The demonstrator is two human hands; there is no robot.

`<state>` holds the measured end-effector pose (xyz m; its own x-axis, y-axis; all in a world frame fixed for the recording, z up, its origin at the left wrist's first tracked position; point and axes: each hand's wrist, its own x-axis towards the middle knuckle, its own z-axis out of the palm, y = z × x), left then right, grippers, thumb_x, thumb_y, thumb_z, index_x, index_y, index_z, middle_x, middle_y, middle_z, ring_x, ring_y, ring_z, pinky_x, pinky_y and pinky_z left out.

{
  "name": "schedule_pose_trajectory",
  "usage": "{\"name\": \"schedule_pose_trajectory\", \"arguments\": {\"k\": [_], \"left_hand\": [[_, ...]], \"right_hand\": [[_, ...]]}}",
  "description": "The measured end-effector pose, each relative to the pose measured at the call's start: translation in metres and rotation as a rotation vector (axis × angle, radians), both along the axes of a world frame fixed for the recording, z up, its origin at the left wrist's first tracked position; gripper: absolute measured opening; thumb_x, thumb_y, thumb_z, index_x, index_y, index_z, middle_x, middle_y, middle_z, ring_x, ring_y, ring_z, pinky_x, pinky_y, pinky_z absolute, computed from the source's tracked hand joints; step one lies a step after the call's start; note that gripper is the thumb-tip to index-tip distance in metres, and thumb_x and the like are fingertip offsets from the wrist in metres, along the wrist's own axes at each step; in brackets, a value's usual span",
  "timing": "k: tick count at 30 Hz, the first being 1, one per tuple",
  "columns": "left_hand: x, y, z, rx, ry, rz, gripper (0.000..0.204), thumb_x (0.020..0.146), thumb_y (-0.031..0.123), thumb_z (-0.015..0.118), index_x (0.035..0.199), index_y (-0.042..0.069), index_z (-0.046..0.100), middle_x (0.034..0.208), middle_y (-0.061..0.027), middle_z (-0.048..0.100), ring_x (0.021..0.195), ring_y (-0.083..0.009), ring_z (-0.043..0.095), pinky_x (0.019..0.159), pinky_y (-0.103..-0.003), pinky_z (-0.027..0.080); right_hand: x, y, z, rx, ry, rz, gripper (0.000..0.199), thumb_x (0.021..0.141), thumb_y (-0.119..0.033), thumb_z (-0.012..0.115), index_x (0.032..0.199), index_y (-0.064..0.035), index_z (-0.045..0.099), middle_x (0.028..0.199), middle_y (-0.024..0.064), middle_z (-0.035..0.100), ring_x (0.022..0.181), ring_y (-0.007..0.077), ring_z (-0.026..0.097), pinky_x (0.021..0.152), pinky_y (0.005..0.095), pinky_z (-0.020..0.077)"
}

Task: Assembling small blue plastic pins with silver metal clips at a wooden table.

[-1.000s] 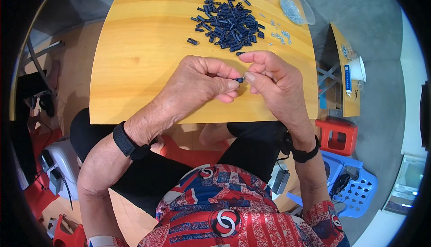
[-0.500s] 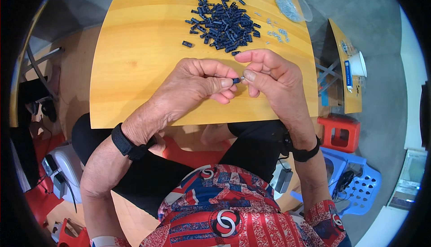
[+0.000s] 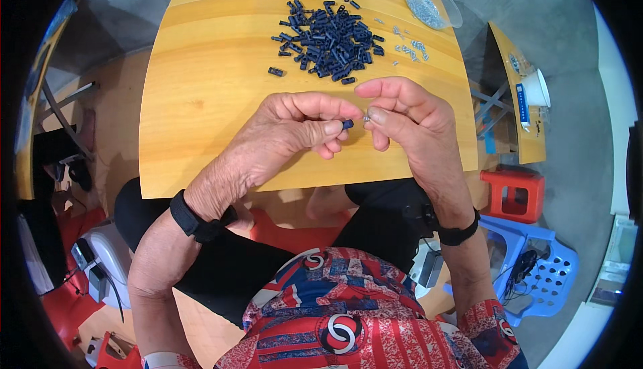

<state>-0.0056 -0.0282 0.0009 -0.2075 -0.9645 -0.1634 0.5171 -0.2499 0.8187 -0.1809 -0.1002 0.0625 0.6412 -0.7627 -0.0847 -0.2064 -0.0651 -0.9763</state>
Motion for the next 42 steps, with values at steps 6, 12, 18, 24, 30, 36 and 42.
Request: {"name": "schedule_pose_trajectory", "arguments": {"k": [6, 12, 18, 24, 30, 36, 42], "left_hand": [[-0.001, 0.0, 0.0, 0.023, 0.035, -0.001, 0.023, 0.087, 0.01, 0.059, 0.108, 0.002, 0.062, 0.083, -0.0051, 0.065, 0.07, -0.0101, 0.06, 0.068, -0.024, 0.052], [0.001, 0.001, 0.005, 0.082, 0.016, 0.017, 0.018, 0.088, 0.011, 0.058, 0.103, 0.002, 0.062, 0.081, -0.0082, 0.066, 0.068, -0.0132, 0.065, 0.061, -0.024, 0.054], [0.001, 0.0, 0.004, 0.104, 0.004, 0.106, 0.018, 0.086, 0.014, 0.062, 0.099, 0.003, 0.063, 0.08, -0.0072, 0.066, 0.067, -0.0128, 0.064, 0.06, -0.023, 0.053], [0.002, 0.001, 0.001, 0.079, 0.028, 0.15, 0.016, 0.084, 0.013, 0.065, 0.096, 0.003, 0.065, 0.079, -0.0051, 0.066, 0.068, -0.0107, 0.062, 0.062, -0.022, 0.052], [0.002, 0.002, 0.001, 0.105, 0.201, 0.127, 0.016, 0.083, 0.008, 0.065, 0.096, 0.0, 0.064, 0.083, -0.007, 0.066, 0.073, -0.013, 0.064, 0.066, -0.024, 0.054], [0.001, 0.002, -0.001, 0.13, 0.185, 0.119, 0.017, 0.083, 0.005, 0.063, 0.098, -0.001, 0.063, 0.086, -0.0099, 0.066, 0.076, -0.0153, 0.066, 0.069, -0.025, 0.056], [-0.001, 0.004, 0.002, 0.087, 0.091, 0.131, 0.017, 0.082, 0.004, 0.064, 0.097, -0.003, 0.063, 0.083, -0.0106, 0.066, 0.074, -0.0153, 0.066, 0.068, -0.025, 0.056]], "right_hand": [[-0.002, 0.004, 0.002, 0.032, 0.017, -0.065, 0.022, 0.083, -0.001, 0.056, 0.105, 0.001, 0.059, 0.077, 0.0014, 0.059, 0.058, 0.0043, 0.05, 0.054, 0.0179, 0.0412], [-0.006, 0.006, -0.008, 0.012, -0.001, -0.045, 0.022, 0.083, -0.001, 0.056, 0.105, 0.0007, 0.059, 0.077, 0.0015, 0.059, 0.059, 0.004, 0.05, 0.054, 0.0178, 0.0418], [0.0, 0.013, -0.011, -0.016, -0.002, -0.03, 0.021, 0.084, -0.001, 0.056, 0.105, 0.0002, 0.059, 0.077, 0.0016, 0.059, 0.059, 0.004, 0.05, 0.054, 0.0178, 0.0424], [0.006, 0.017, -0.012, -0.051, 0.006, -0.049, 0.021, 0.084, 0.0, 0.056, 0.105, 0.0001, 0.058, 0.077, 0.0022, 0.06, 0.059, 0.0041, 0.051, 0.054, 0.0178, 0.043], [0.009, 0.02, -0.013, -0.134, 0.011, -0.083, 0.02, 0.084, 0.0, 0.056, 0.104, 0.0007, 0.058, 0.077, 0.0028, 0.061, 0.06, 0.0046, 0.052, 0.054, 0.0182, 0.0438], [0.008, 0.016, -0.019, -0.197, 0.004, -0.108, 0.021, 0.084, 0.001, 0.056, 0.104, 0.0001, 0.059, 0.076, 0.0024, 0.061, 0.061, 0.0051, 0.053, 0.055, 0.0187, 0.0445], [0.01, 0.019, -0.014, -0.373, 0.121, -0.084, 0.02, 0.082, 0.002, 0.057, 0.102, -0.0013, 0.059, 0.071, 0.0032, 0.061, 0.063, 0.0069, 0.055, 0.056, 0.0224, 0.0462]]}}
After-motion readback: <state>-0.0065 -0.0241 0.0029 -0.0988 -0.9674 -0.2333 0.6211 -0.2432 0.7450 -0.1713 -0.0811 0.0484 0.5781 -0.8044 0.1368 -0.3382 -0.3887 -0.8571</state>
